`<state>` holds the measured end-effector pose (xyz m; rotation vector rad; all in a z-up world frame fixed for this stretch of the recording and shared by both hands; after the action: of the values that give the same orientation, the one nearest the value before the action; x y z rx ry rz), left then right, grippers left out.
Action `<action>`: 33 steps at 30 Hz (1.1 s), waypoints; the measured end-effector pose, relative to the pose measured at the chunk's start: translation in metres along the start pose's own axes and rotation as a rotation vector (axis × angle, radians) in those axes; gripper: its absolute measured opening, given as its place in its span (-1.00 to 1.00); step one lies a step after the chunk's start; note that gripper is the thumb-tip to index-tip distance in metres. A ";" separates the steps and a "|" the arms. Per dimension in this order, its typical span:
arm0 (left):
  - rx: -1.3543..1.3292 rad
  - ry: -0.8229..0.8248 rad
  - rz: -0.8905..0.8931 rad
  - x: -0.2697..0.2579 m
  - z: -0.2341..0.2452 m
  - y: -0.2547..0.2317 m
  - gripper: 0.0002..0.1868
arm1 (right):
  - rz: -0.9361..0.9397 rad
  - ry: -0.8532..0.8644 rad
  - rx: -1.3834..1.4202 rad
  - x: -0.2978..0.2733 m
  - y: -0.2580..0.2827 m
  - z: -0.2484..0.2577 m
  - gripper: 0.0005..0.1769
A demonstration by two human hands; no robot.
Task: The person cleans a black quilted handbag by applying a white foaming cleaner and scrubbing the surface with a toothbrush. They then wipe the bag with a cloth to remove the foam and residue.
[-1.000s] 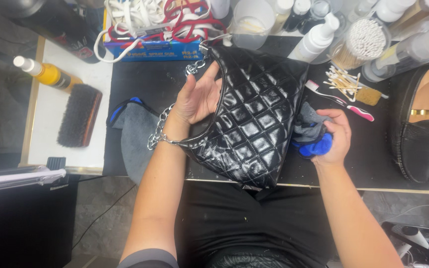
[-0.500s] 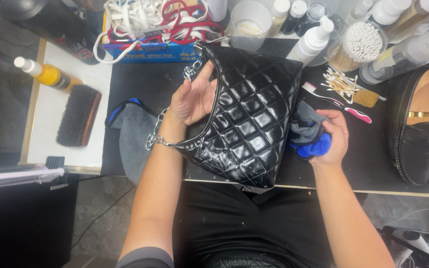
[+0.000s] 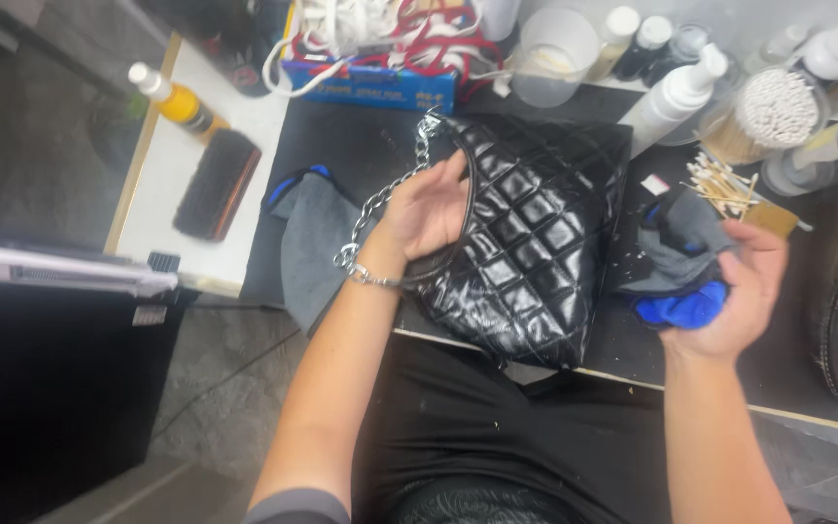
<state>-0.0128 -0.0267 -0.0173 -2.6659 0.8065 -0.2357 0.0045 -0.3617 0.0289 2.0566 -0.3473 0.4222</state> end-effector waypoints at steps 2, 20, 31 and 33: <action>0.090 -0.050 0.067 0.006 0.012 -0.002 -0.50 | 0.099 0.227 -0.178 -0.001 0.020 -0.032 -0.72; 0.293 -0.340 0.185 0.003 0.029 0.003 -0.52 | 0.325 1.797 -0.699 -0.040 0.029 -0.150 -0.72; -0.143 -0.083 -0.015 -0.013 -0.013 0.031 -0.52 | 0.285 0.733 -0.534 -0.055 0.065 -0.032 -0.65; -0.169 -0.066 -0.051 -0.017 -0.030 0.045 -0.57 | 0.298 0.450 -0.541 -0.071 0.055 -0.012 -0.66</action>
<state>-0.0566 -0.0602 -0.0074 -2.8384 0.7701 -0.0954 -0.0836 -0.3726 0.0461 1.3410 -0.4370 0.8520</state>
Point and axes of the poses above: each hand's wrist, its own x-axis towards the middle knuckle, its own z-axis out of the back of the hand, y = z × x, the point moved 1 cm from there along x, towards the middle knuckle, and after that the axes turned 12 degrees about z, right-handed, at the moved point
